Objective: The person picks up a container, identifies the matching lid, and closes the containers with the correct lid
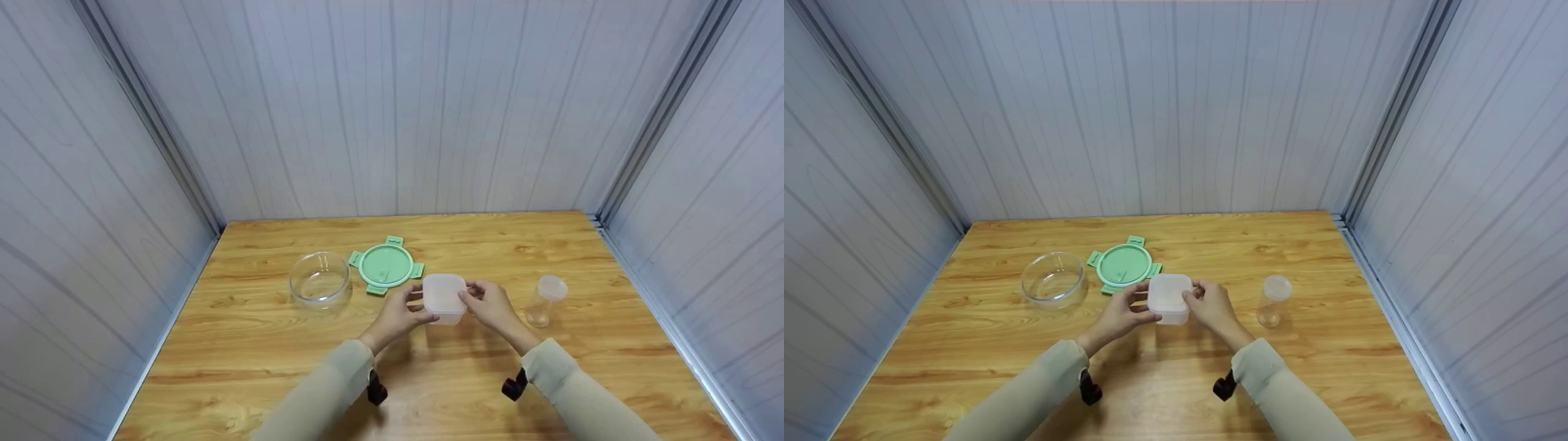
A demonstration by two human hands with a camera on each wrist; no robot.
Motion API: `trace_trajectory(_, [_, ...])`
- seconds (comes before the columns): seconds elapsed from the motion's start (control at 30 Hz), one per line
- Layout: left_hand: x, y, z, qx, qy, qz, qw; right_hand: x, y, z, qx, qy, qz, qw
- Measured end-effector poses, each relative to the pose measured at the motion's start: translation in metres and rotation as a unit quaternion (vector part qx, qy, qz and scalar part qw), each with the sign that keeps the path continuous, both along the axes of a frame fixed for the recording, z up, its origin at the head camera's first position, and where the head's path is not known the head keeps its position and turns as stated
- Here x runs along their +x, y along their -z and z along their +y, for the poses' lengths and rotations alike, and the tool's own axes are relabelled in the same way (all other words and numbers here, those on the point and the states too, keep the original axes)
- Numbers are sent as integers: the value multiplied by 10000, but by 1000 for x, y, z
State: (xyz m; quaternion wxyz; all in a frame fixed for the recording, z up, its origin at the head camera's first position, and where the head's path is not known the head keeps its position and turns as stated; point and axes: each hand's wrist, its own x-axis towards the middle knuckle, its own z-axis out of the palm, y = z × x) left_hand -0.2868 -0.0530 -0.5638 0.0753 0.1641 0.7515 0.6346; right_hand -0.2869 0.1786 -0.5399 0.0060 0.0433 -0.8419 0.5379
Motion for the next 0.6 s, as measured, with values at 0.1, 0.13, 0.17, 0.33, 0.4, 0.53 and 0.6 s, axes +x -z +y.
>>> trace_trajectory(0.1, [-1,0,6,55,-92,38,9999,-2,0,3,44,68,66,9999])
trace_trajectory(0.13, [-2,0,7,51,-120,47,9999,-3,-1,4,76,70,106,9999])
trace_trajectory(0.17, [-2,0,9,40,-135,78,9999,-3,-1,5,87,82,118,9999])
trace_trajectory(0.33, [-7,1,18,65,-183,190,9996,-7,0,10,145,149,150,9997])
trace_trajectory(0.4, [-9,3,22,67,-212,219,9995,-8,1,12,185,207,149,9995])
trace_trajectory(0.53, [-11,4,29,42,-301,217,9993,-12,1,15,295,338,191,9988])
trace_trajectory(0.6, [-12,4,33,15,-335,216,9992,-13,1,17,374,405,226,9982])
